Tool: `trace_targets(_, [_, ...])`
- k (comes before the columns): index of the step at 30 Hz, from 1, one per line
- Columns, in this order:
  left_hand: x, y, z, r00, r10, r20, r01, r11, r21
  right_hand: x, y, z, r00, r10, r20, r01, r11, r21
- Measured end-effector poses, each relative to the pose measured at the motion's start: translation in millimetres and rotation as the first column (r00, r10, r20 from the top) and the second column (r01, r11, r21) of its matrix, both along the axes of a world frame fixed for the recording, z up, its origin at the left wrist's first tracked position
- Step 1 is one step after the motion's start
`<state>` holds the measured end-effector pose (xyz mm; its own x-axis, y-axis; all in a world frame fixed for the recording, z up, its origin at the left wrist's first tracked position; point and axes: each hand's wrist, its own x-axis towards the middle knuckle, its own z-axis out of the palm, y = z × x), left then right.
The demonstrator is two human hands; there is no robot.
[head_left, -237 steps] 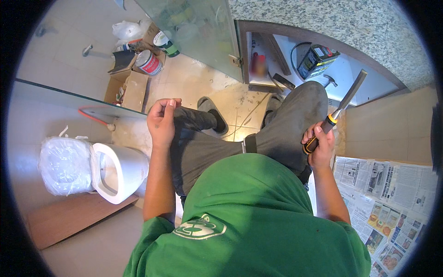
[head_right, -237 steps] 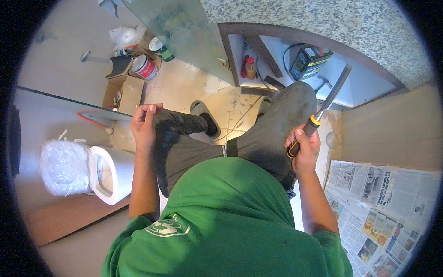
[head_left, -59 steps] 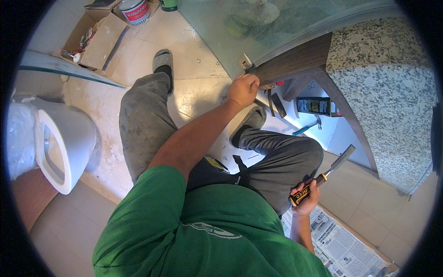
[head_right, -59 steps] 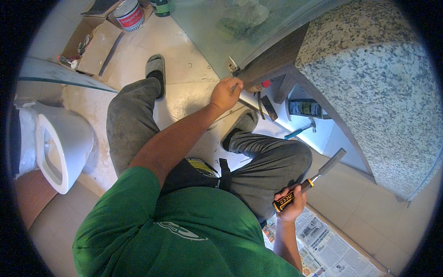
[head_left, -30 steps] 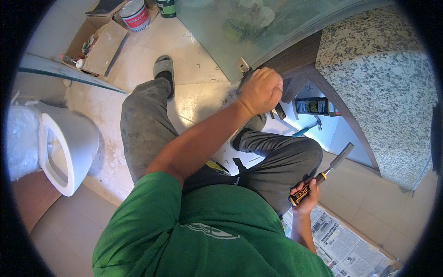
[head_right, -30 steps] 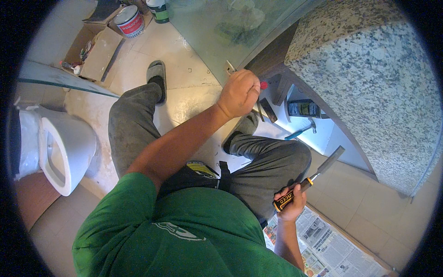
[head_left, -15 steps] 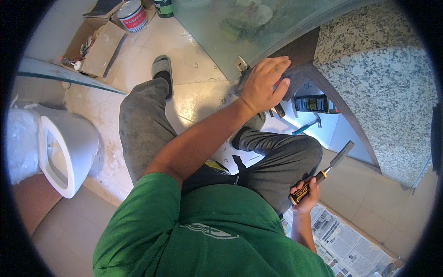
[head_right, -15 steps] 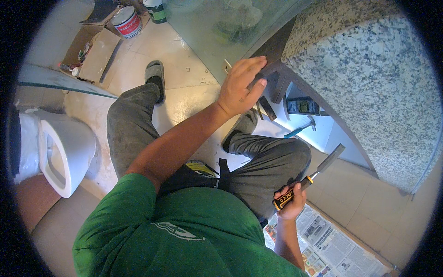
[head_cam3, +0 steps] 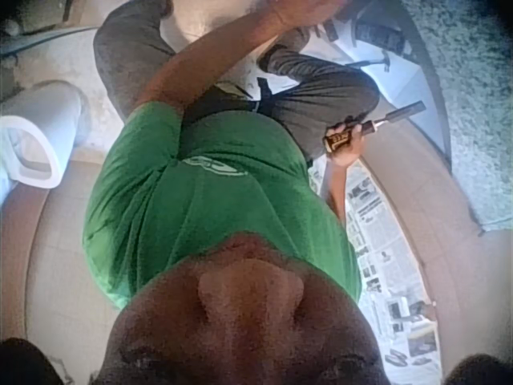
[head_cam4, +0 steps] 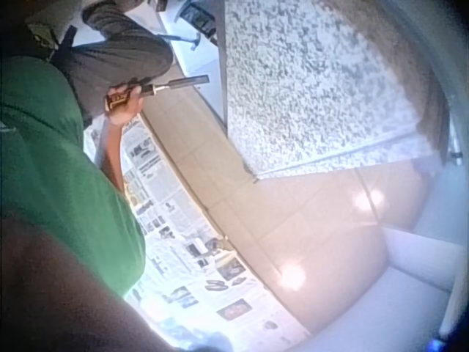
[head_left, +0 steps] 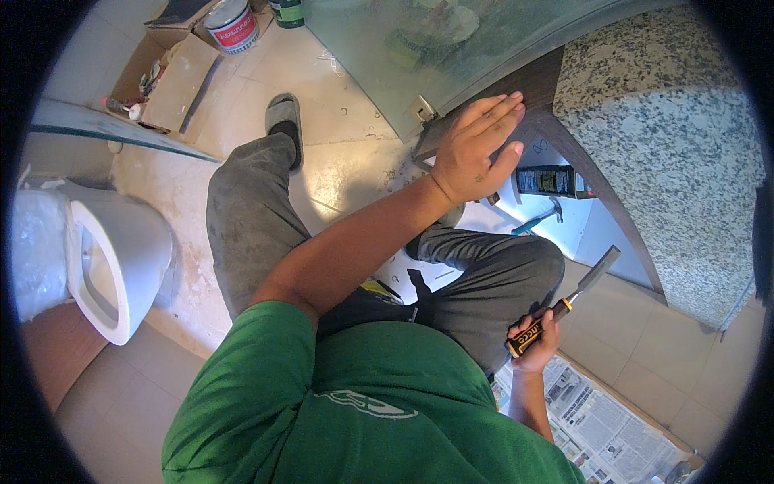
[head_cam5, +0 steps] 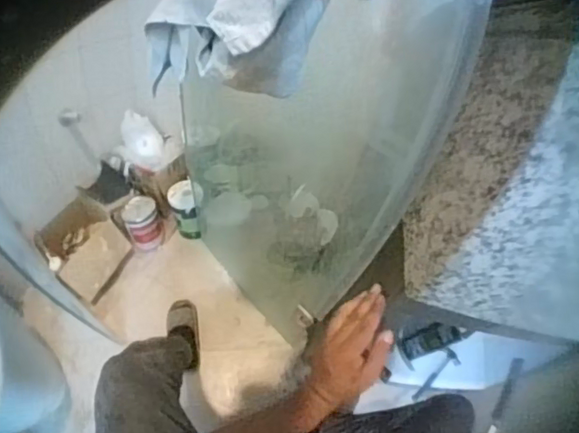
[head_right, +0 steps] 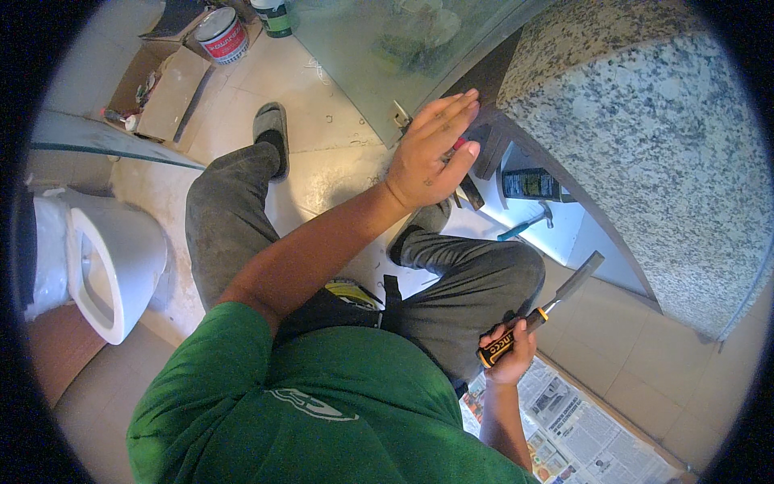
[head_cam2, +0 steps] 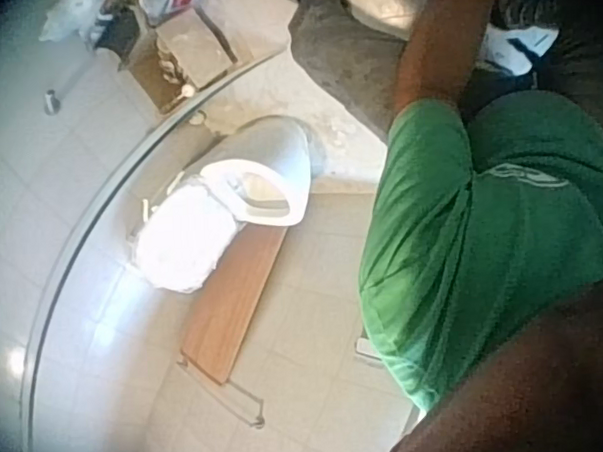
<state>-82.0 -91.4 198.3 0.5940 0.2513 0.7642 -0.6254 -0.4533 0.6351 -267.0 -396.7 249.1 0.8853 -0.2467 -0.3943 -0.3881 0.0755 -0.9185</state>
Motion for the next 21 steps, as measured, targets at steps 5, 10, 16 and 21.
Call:
trace_targets(5, [-3.4,-1.2,12.4,1.000,-0.019,-0.002,0.019,0.999,-0.042,0.1,-1.5,-0.3,1.000,0.022,0.008,-0.022,1.000,-0.008])
trace_targets(10, [-6.6,-4.9,13.4,0.997,-0.063,-0.036,0.059,0.993,-0.098,-0.1,-0.3,1.1,1.000,0.005,-0.014,-0.006,1.000,-0.008])
trace_targets(16, [-1.0,-1.3,20.6,0.995,-0.092,-0.029,0.090,0.994,-0.061,0.6,0.3,2.2,1.000,0.002,-0.019,-0.003,0.999,-0.036])
trace_targets(21, [-3.1,-1.1,18.9,0.994,-0.079,-0.072,0.079,0.997,-0.008,0.9,1.7,2.3,1.000,-0.011,-0.014,0.011,1.000,-0.024])
